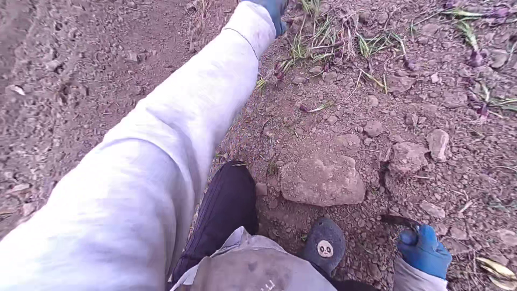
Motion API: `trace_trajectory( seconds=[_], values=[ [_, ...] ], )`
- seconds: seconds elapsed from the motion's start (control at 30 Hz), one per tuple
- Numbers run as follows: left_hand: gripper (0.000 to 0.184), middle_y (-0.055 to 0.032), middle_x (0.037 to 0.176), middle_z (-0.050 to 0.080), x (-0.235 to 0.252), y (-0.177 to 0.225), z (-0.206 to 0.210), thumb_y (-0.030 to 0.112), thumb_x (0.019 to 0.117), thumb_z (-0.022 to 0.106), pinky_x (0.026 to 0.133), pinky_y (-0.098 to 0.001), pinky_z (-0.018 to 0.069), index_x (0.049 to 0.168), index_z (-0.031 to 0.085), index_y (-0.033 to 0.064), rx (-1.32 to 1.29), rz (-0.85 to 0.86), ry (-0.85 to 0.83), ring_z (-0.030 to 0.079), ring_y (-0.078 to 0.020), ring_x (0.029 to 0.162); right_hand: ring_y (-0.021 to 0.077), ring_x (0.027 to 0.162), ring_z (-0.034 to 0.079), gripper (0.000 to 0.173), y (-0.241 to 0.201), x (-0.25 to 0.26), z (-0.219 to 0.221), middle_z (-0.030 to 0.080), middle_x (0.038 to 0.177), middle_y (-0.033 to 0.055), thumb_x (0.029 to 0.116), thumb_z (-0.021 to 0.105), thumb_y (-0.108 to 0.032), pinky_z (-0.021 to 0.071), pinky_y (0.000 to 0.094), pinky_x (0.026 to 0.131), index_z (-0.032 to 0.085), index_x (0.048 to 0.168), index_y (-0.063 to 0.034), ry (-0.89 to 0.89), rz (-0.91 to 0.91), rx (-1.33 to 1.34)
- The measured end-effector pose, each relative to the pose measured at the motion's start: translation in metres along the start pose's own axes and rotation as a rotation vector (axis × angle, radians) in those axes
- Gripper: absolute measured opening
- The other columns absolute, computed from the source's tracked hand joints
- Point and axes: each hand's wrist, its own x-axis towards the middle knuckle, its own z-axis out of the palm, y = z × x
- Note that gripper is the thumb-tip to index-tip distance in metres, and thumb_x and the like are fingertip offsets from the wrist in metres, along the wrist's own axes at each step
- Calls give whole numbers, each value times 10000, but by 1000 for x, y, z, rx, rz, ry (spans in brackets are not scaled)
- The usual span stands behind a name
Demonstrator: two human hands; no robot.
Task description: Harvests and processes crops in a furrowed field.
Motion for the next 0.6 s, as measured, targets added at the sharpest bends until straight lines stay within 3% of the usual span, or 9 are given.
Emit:
trace_trajectory(
  seconds=[0.1, 0.2, 0.33, 0.43, 0.53, 0.6],
  values=[
    [563, -249, 1298, 667, -49, -15, 130, 516, 924, 738, 1050, -691, 456, 1235, 714, 48, 182, 6, -455, 610, -444, 1265, -32, 344, 439, 447, -5, -4, 4, 544, 466, -151, 1090, 369, -240, 337, 150, 331, 537, 676, -259, -9, -7, -22],
    [467, -240, 1398, 602, -67, -40, 206, 388, 939, 757, 1076, -659, 467, 1234, 709, 30, 89, 18, -484, 577, -434, 1312, -29, 332, 424, 467, -6, -3, 5, 536, 454, -141, 1089, 352, -244, 323, 152, 323, 522, 655, -263, -7, -7, -18],
    [424, -243, 1524, 496, -75, -50, 215, 336, 953, 743, 1085, -658, 456, 1250, 708, 36, 10, -19, -463, 519, -441, 1378, -27, 333, 416, 456, -3, 0, 6, 508, 449, -140, 1094, 378, -241, 323, 153, 324, 499, 654, -246, 34, -7, -23],
    [356, -232, 1543, 475, -78, -44, 215, 269, 968, 715, 1072, -663, 461, 1245, 719, 46, -35, -77, -464, 526, -435, 1370, -15, 317, 393, 479, -6, -1, 6, 508, 437, -120, 1101, 372, -266, 297, 170, 312, 483, 636, -228, 55, 33, -85],
    [327, -309, 1400, 573, -79, -40, 200, 186, 1072, 567, 1095, -678, 418, 1289, 652, -43, -222, 66, -351, 544, -484, 1333, 3, 323, 410, 487, -14, -3, 8, 526, 456, -89, 1122, 360, -315, 332, 184, 317, 509, 681, -172, 50, 147, -140],
    [322, -313, 1342, 610, -80, -25, 188, 171, 1083, 544, 1105, -669, 405, 1283, 638, -64, -341, 163, -236, 561, -481, 1311, 23, 356, 459, 478, -20, -8, 7, 561, 501, -71, 1126, 363, -356, 396, 198, 348, 551, 747, -134, 10, 228, -156]
  ],
)
